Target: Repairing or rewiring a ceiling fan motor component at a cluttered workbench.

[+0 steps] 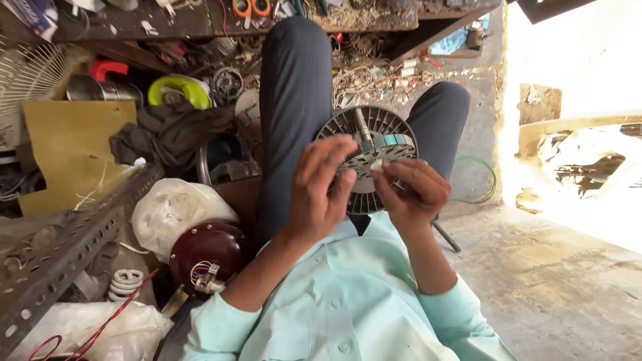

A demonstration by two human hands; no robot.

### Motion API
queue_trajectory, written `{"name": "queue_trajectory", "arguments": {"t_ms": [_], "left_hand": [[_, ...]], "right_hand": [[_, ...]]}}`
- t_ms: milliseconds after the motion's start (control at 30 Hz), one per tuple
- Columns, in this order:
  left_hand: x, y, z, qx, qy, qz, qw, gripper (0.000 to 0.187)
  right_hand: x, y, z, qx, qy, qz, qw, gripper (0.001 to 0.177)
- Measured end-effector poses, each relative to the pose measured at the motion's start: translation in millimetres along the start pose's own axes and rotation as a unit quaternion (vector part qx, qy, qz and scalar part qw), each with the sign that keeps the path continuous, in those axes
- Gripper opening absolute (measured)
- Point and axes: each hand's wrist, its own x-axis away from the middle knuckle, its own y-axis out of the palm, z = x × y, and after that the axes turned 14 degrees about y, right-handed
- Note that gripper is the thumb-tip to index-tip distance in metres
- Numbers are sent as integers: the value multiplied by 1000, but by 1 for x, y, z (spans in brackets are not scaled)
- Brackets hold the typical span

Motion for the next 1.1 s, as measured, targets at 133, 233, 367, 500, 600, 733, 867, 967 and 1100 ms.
{"name": "queue_trajectory", "arguments": {"t_ms": [133,233,367,500,600,733,867,967,1100], "left_hand": [[-4,6,-14,94,-79,34,992,35],[-1,11,-20,161,-147,16,976,36],[3,13,-23,183,-122,21,975,36],[3,12,-26,203,-141,24,969,36],[3,14,-27,197,-124,23,972,35],[-4,18,-29,168,-93,25,981,44],[-8,22,-25,147,-87,15,985,53],[-11,25,-24,141,-100,12,985,49],[-10,28,-26,119,-86,14,989,46]], "right_hand": [[-8,12,0,27,-37,37,998,18],[-9,15,-1,19,-19,37,999,16],[-6,16,0,25,39,39,998,13],[-7,14,0,-34,89,19,995,12],[-10,10,-6,-24,58,0,998,19],[-13,-1,-7,-61,65,-71,993,22],[-9,-3,0,-38,69,-63,995,20],[-11,-1,0,-20,37,-41,998,20],[-16,4,-5,47,8,30,998,19]]}}
